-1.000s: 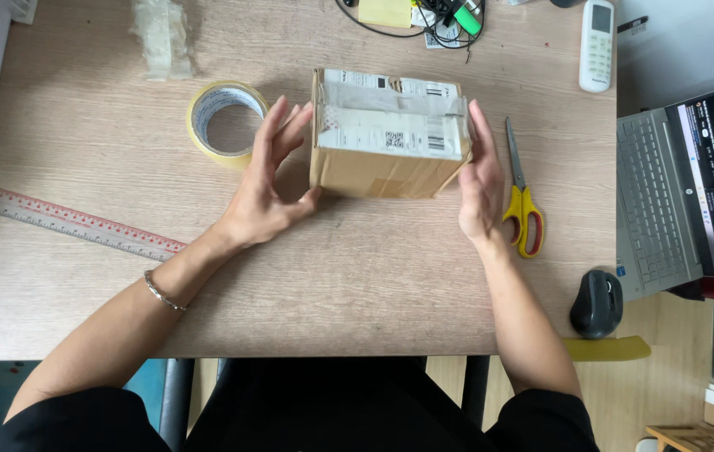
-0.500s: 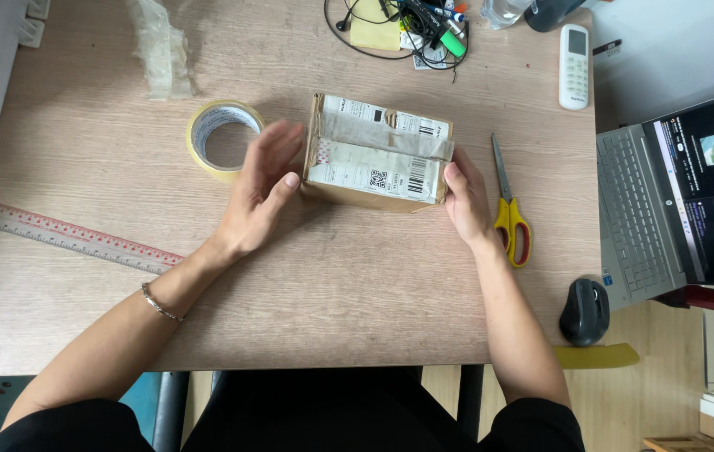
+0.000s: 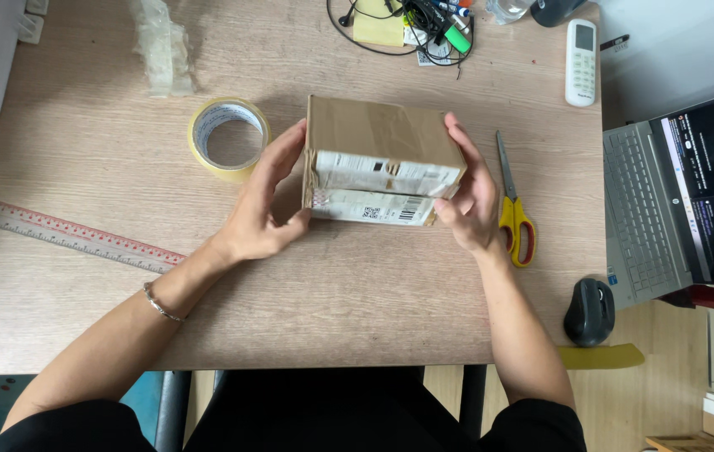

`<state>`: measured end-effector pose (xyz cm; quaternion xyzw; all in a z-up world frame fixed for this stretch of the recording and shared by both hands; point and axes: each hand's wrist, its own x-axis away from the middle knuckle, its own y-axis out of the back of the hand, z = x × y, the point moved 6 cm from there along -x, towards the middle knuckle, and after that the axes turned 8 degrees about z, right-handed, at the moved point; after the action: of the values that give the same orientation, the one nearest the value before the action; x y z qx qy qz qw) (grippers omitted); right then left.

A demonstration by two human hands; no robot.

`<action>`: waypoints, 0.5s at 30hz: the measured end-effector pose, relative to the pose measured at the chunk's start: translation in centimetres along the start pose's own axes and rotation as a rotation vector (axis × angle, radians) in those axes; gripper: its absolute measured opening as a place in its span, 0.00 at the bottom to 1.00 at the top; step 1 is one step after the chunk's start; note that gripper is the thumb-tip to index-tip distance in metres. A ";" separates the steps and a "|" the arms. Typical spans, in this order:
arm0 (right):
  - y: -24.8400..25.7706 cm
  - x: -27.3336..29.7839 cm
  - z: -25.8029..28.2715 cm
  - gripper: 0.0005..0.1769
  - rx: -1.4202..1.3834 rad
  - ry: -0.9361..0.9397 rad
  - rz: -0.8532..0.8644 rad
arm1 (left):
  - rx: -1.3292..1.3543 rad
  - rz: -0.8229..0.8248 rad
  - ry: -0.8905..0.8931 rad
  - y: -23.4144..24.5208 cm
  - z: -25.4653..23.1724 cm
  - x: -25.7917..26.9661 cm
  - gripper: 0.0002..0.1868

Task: The person uses shears to cut through clear and yellow tape on a small cardboard box, opens the flaps, and removes a computer mouse.

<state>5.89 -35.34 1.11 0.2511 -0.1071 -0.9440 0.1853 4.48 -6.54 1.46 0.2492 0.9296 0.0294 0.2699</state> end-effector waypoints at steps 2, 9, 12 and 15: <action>-0.1 0.1 -0.2 0.49 -0.019 0.022 -0.007 | -0.069 0.004 -0.011 0.0 0.2 0.0 0.49; 0.7 0.8 -2.3 0.36 -0.056 -0.001 -0.132 | -0.036 -0.040 0.077 0.2 0.4 0.1 0.34; 1.7 1.1 -3.6 0.38 -0.175 -0.103 -0.203 | 0.022 -0.061 0.153 0.1 0.9 0.4 0.33; 1.0 1.8 -4.6 0.38 -0.222 -0.326 -0.188 | 0.014 -0.036 0.268 0.1 1.9 0.6 0.32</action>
<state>7.07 -37.48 -3.29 0.0820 -0.0070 -0.9913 0.1031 5.09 -6.33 -0.39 0.2283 0.9618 0.0510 0.1419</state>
